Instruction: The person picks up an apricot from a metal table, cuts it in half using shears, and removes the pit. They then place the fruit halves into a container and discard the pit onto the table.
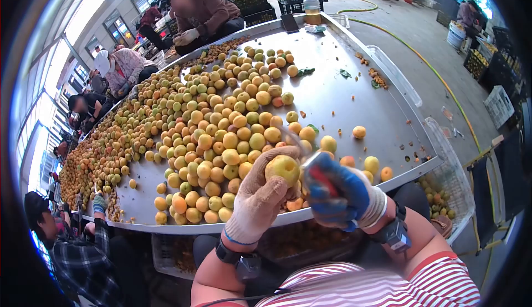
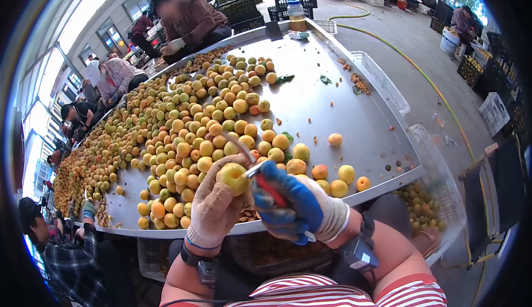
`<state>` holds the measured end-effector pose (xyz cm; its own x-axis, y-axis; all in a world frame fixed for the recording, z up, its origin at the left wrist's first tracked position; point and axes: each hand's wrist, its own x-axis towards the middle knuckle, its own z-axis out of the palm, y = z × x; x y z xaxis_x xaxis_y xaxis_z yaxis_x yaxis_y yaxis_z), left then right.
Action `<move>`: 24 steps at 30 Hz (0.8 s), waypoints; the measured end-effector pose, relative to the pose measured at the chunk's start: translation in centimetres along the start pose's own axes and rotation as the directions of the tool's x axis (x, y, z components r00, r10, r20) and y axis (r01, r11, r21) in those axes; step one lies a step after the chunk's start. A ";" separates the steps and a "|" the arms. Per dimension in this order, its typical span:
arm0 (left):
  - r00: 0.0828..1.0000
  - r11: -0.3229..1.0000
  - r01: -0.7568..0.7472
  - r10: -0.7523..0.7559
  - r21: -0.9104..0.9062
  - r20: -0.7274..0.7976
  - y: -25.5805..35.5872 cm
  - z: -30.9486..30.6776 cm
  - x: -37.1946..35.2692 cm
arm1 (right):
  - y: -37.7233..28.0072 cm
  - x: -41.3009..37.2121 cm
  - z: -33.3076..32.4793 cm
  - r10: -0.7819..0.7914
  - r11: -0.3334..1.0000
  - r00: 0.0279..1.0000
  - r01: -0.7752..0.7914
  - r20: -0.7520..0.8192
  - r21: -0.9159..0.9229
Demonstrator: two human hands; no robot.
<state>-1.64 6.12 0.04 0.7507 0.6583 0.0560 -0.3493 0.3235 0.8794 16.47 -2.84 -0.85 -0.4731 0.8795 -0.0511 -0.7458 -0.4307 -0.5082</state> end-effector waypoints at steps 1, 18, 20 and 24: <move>0.999 0.999 -0.019 0.021 -0.042 0.037 0.4 0.2 0.0 | -0.1 -0.1 0.2 0.007 1.000 1.000 -0.007 0.002 0.000; 0.997 0.985 -0.069 0.066 0.157 0.027 0.7 2.1 -1.9 | 0.4 -0.5 2.5 -0.521 0.796 0.785 0.306 -0.334 -0.522; 0.998 0.980 -0.055 0.052 0.192 0.020 0.9 2.3 -1.9 | 0.1 -0.8 2.6 -0.496 0.819 0.794 0.293 -0.352 -0.493; 0.998 0.995 -0.056 0.055 0.082 0.011 0.9 2.2 -1.8 | -0.2 -1.3 3.2 -0.528 0.784 0.779 0.294 -0.337 -0.547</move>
<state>-2.07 3.70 1.81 0.7367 0.6672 0.1096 -0.3434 0.2295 0.9107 15.72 -4.60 2.05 0.1833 0.9812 -0.0612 -0.4671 0.0321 -0.8836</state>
